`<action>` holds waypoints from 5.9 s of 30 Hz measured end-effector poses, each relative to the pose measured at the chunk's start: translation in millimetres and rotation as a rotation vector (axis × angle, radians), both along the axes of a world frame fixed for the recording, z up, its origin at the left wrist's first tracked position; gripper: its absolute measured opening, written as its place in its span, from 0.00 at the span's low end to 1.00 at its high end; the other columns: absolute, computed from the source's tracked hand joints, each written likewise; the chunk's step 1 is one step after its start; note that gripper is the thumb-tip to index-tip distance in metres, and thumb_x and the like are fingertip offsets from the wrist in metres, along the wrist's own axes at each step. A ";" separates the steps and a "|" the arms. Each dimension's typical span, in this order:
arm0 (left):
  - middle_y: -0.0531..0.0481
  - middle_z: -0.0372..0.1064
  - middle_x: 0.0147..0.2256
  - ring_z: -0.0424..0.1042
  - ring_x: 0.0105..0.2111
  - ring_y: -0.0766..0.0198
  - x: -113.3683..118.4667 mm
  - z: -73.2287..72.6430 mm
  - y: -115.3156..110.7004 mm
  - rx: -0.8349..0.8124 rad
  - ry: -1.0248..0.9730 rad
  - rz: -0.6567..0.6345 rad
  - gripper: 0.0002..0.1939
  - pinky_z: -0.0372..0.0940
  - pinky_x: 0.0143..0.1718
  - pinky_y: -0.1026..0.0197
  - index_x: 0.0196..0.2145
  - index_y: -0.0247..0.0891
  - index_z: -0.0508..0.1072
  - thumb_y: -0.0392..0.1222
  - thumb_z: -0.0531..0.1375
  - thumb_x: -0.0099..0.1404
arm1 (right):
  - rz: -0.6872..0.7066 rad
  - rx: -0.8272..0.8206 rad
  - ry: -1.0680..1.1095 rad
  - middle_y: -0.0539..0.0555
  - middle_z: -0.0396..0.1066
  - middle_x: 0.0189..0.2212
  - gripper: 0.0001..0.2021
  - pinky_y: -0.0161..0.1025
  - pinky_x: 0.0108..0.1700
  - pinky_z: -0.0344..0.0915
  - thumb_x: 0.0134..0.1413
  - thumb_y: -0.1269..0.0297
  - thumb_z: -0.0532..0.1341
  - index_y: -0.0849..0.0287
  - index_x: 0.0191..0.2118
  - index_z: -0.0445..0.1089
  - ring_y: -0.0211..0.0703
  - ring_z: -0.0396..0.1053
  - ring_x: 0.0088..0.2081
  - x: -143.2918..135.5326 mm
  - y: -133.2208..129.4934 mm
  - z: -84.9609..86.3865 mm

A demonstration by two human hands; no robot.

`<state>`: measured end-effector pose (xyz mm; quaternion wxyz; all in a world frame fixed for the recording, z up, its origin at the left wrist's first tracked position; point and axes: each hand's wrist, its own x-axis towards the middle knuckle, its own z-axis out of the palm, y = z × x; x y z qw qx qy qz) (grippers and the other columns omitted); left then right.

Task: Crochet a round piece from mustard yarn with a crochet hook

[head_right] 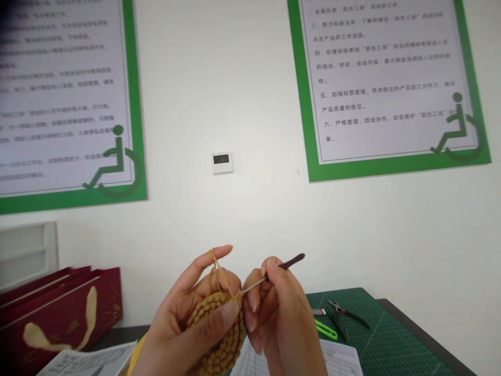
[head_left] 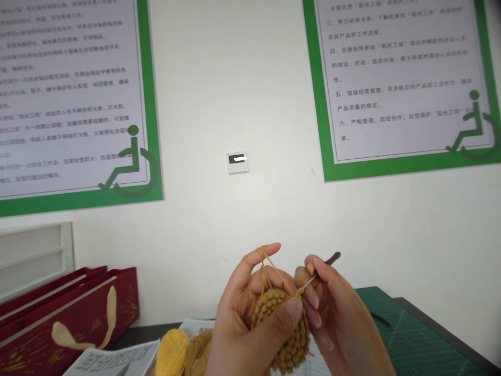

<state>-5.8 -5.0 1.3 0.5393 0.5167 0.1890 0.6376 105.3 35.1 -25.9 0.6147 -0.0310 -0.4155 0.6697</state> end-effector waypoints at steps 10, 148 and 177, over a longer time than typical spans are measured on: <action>0.53 0.73 0.30 0.74 0.28 0.62 3.8 -1.9 6.6 -0.003 0.016 -0.020 0.28 0.66 0.33 0.58 0.53 0.45 0.72 0.35 0.72 0.55 | -0.055 0.036 0.017 0.46 0.63 0.16 0.21 0.28 0.15 0.51 0.66 0.56 0.56 0.58 0.21 0.66 0.30 0.55 0.15 4.0 3.5 2.3; 0.48 0.74 0.42 0.75 0.35 0.61 -0.2 -215.0 155.9 -0.281 -0.018 0.109 0.15 0.73 0.36 0.53 0.52 0.37 0.71 0.38 0.63 0.67 | -0.865 0.331 -0.560 0.52 0.75 0.39 0.08 0.46 0.44 0.72 0.64 0.60 0.62 0.60 0.39 0.73 0.42 0.73 0.39 21.7 137.3 -223.5; 0.46 0.74 0.45 0.76 0.37 0.59 0.2 -206.5 147.4 -0.338 -0.163 0.012 0.15 0.74 0.37 0.52 0.52 0.37 0.71 0.38 0.62 0.68 | -0.704 0.105 -0.358 0.51 0.74 0.37 0.06 0.44 0.42 0.72 0.62 0.62 0.63 0.60 0.38 0.72 0.41 0.73 0.37 12.9 123.0 -205.0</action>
